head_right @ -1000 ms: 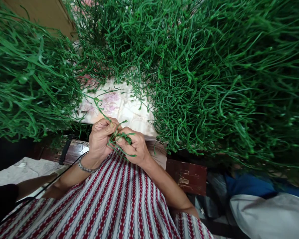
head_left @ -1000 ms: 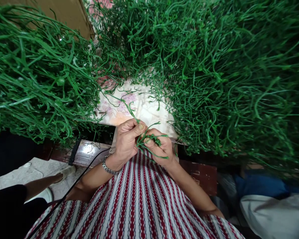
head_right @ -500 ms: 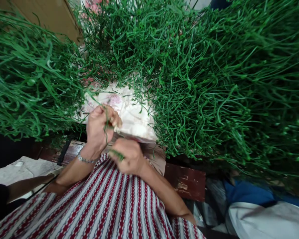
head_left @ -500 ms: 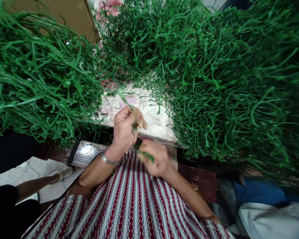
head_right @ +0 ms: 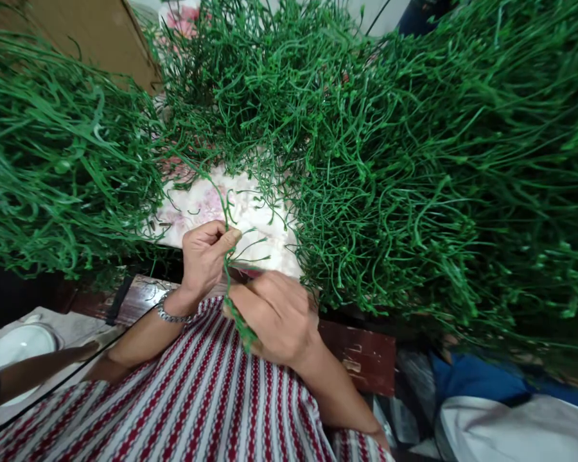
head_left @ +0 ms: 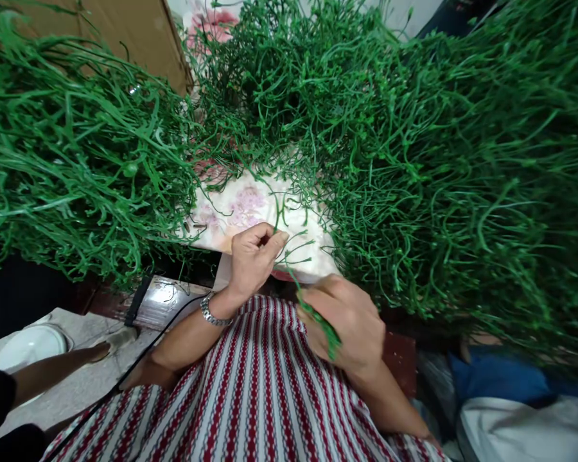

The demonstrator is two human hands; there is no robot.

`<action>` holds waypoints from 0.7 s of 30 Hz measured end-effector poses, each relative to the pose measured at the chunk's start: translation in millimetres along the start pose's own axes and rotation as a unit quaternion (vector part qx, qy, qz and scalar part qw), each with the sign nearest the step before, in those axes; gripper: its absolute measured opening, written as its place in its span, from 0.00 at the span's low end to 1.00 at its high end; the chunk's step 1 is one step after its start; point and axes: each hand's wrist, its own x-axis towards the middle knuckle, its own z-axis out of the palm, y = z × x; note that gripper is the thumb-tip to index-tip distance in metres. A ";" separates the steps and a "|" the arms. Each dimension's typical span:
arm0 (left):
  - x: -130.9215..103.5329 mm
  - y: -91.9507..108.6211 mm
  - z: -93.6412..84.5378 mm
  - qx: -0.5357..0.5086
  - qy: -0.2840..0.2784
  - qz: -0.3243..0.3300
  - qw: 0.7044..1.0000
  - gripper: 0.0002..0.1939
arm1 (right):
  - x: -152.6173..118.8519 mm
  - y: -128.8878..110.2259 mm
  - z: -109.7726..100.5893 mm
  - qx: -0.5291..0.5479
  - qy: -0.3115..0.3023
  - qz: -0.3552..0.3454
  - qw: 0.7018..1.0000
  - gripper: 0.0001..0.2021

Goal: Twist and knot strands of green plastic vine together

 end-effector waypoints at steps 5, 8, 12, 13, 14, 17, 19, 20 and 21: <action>-2.0 2.5 1.8 -0.053 -0.025 -0.078 0.995 0.16 | -0.7 23.0 28.1 -0.154 -0.007 -0.009 0.988 0.15; 0.0 1.1 1.7 -0.084 -0.018 -0.109 0.990 0.15 | -9.4 33.1 38.6 -0.161 -0.023 -0.017 0.987 0.19; 1.1 0.8 2.3 -0.110 -0.022 -0.131 0.985 0.16 | -17.5 36.5 42.7 -0.162 -0.018 -0.017 0.987 0.17; 0.9 0.9 2.7 -0.113 -0.024 -0.132 0.984 0.16 | -18.3 36.6 43.3 -0.164 -0.010 -0.013 0.986 0.15; 0.6 1.0 3.0 -0.115 -0.026 -0.132 0.984 0.16 | -18.8 36.6 43.9 -0.169 0.000 -0.009 0.986 0.14; -0.6 0.2 2.3 -0.102 -0.028 -0.125 0.987 0.16 | -19.3 36.2 45.3 -0.184 0.025 0.004 0.983 0.11; -1.1 -0.5 0.9 -0.085 -0.028 -0.111 0.990 0.15 | -18.7 35.2 45.1 -0.179 0.029 0.022 0.983 0.09; -1.3 -0.6 0.4 -0.080 -0.027 -0.103 0.991 0.15 | -17.8 34.3 44.7 -0.168 0.025 0.035 0.985 0.08; -1.4 -0.5 0.1 -0.081 -0.023 -0.094 0.992 0.14 | -16.6 33.3 44.1 -0.153 0.019 0.048 0.987 0.06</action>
